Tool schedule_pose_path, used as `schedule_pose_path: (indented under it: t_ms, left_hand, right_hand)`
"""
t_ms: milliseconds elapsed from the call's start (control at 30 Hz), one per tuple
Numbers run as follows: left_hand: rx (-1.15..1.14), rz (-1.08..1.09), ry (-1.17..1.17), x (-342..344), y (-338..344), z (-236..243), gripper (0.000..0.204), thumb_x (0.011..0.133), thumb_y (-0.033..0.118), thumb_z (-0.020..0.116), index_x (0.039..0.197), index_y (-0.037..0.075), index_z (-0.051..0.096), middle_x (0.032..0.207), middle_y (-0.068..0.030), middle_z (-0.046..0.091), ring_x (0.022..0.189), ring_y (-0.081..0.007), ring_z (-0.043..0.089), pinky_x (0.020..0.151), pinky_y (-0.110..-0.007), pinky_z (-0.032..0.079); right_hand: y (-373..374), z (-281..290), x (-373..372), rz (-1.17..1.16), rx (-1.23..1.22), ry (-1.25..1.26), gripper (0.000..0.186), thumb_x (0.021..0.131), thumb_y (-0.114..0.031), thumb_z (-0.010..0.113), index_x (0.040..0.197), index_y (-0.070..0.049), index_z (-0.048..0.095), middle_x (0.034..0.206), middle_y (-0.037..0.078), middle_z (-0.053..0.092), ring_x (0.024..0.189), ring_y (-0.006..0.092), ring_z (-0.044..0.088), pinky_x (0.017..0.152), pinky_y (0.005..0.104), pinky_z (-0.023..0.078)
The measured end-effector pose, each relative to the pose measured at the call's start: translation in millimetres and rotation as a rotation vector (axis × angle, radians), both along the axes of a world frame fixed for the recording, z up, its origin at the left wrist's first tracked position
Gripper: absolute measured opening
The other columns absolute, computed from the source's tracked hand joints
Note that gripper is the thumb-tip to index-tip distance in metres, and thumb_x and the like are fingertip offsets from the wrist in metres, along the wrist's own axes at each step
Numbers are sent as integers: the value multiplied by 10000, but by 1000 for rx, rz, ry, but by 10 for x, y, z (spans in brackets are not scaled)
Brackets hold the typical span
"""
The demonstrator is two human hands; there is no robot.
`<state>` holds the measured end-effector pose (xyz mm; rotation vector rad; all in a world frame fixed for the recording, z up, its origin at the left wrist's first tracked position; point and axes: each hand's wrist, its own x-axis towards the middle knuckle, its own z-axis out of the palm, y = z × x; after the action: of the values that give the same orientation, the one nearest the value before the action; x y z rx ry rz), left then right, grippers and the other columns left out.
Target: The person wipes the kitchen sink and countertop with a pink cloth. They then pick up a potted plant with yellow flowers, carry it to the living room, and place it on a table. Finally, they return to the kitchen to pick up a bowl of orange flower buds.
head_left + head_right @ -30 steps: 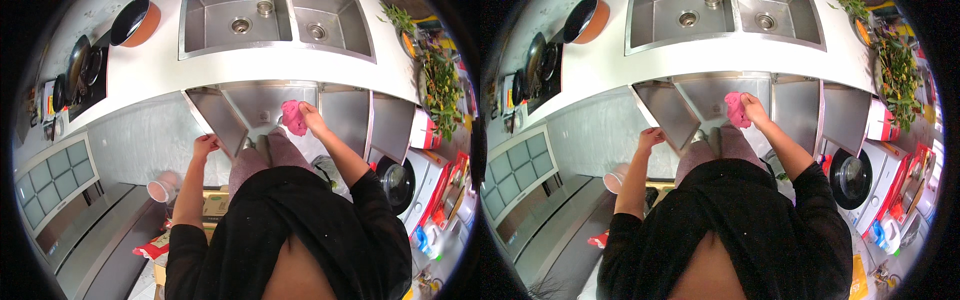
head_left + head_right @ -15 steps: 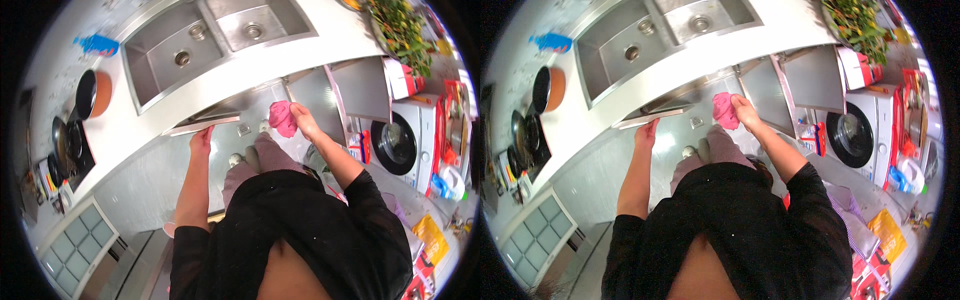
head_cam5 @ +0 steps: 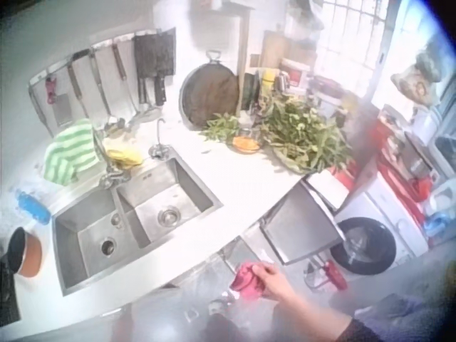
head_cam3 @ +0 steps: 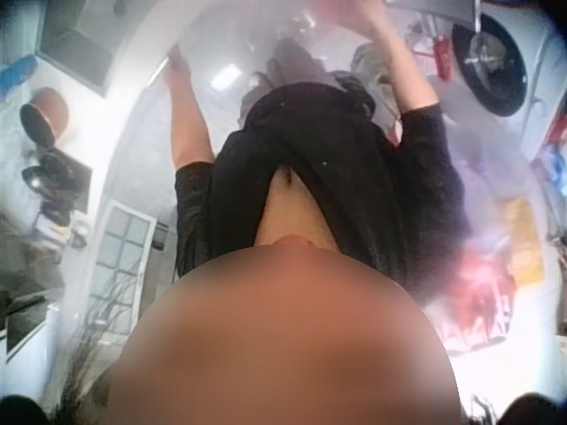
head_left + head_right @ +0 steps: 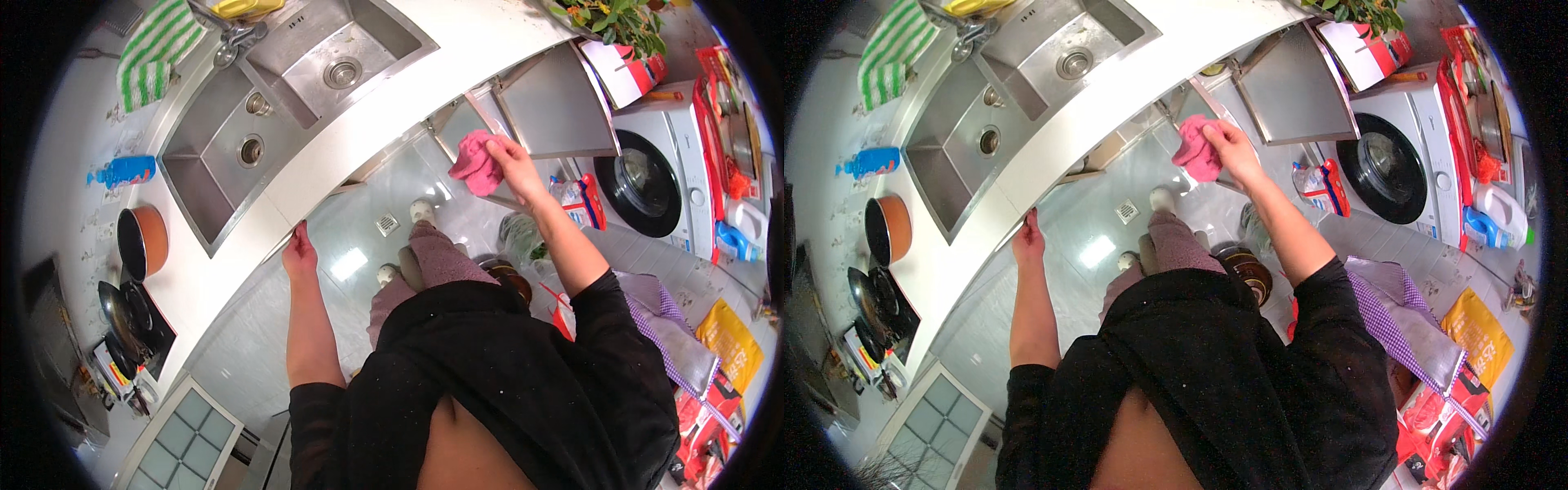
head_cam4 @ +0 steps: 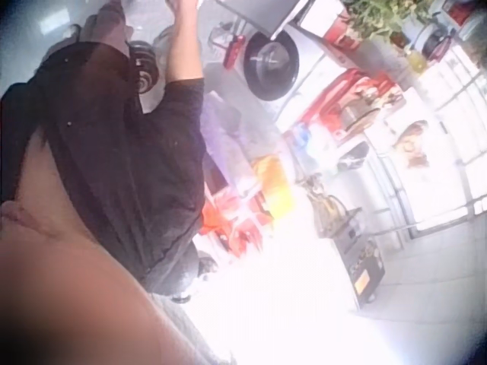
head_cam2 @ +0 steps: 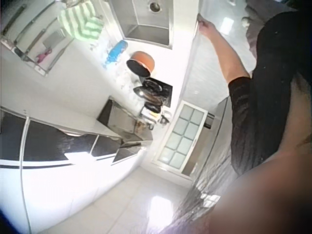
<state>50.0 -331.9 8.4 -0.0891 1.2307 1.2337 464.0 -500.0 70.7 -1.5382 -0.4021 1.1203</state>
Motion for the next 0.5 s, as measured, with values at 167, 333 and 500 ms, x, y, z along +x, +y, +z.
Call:
schedule_pose_path:
  t_ms: [167, 333, 500]
  left_hand:
    - [24, -57, 34, -95, -61, -20, 272, 880, -96, 354, 1131, -161, 436, 1135, -236, 508, 1093, -363, 507, 975, -396, 480]
    - [19, -152, 72, -14, -143, -42, 327, 846, -72, 430, 1171, -112, 417, 1129, -224, 519, 1092, -352, 524, 983, -426, 459]
    - [-146, -468, -63, 429, -288, -66, 383, 888, 12, 471, 1237, -94, 356, 1251, -264, 452, 1169, -371, 472, 1021, -433, 409]
  right_hand:
    - [119, 354, 395, -37, 14, -254, 248, 919, -197, 533, 1062, -6, 601, 919, 34, 636, 826, 96, 577, 752, 236, 453]
    - [338, 432, 557, -24, 105, -805, 211, 901, -128, 513, 1037, 0, 609, 956, 112, 641, 870, 189, 593, 788, 295, 463]
    - [454, -440, 684, 350, 30, -1357, 354, 847, -60, 471, 1192, -59, 550, 1239, 130, 533, 1159, 289, 482, 980, 373, 381]
